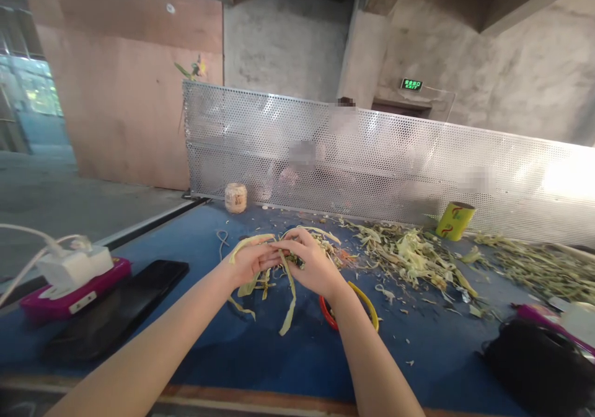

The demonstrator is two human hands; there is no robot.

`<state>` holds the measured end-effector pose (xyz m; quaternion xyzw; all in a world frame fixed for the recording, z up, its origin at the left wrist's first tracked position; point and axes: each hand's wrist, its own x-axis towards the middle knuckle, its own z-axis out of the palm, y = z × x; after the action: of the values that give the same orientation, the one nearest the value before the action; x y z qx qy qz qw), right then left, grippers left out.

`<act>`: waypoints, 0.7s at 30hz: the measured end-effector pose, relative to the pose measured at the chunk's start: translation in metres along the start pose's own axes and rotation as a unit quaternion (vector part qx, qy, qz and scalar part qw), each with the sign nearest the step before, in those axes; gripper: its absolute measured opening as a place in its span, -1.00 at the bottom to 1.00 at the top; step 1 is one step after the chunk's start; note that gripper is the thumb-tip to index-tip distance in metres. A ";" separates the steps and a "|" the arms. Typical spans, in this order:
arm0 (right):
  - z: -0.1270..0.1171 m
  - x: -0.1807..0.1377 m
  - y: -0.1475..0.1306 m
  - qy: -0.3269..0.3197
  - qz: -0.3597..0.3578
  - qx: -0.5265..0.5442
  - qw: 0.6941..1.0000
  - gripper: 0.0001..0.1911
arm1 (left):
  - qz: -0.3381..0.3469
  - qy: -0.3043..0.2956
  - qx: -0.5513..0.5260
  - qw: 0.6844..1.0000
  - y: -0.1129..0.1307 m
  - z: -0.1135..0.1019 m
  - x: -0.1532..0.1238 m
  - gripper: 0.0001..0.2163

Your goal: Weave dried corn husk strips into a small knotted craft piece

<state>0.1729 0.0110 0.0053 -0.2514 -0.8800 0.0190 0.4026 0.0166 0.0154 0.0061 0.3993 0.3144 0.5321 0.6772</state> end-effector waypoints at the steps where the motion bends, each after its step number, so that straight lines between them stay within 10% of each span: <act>1: 0.001 0.000 0.000 0.003 0.005 0.007 1.000 -0.62 | 0.003 0.002 -0.002 1.000 0.000 0.001 0.000 -0.88; 9: 0.011 0.001 0.006 0.075 0.106 0.116 0.985 -0.87 | 0.012 0.012 -0.006 1.000 -0.002 0.000 0.000 -0.85; 16: 0.009 0.003 0.005 0.089 0.193 0.285 0.935 -0.96 | 0.023 0.065 -0.024 0.997 0.002 0.002 -0.004 -0.30; 21: 0.003 0.003 0.005 0.081 0.192 0.267 0.941 -0.93 | 0.023 0.061 -0.023 0.998 0.003 0.003 -0.005 -0.38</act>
<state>0.1713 0.0175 0.0035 -0.2990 -0.7422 0.3100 0.5135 0.0169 0.0103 0.0098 0.3578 0.3336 0.5779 0.6532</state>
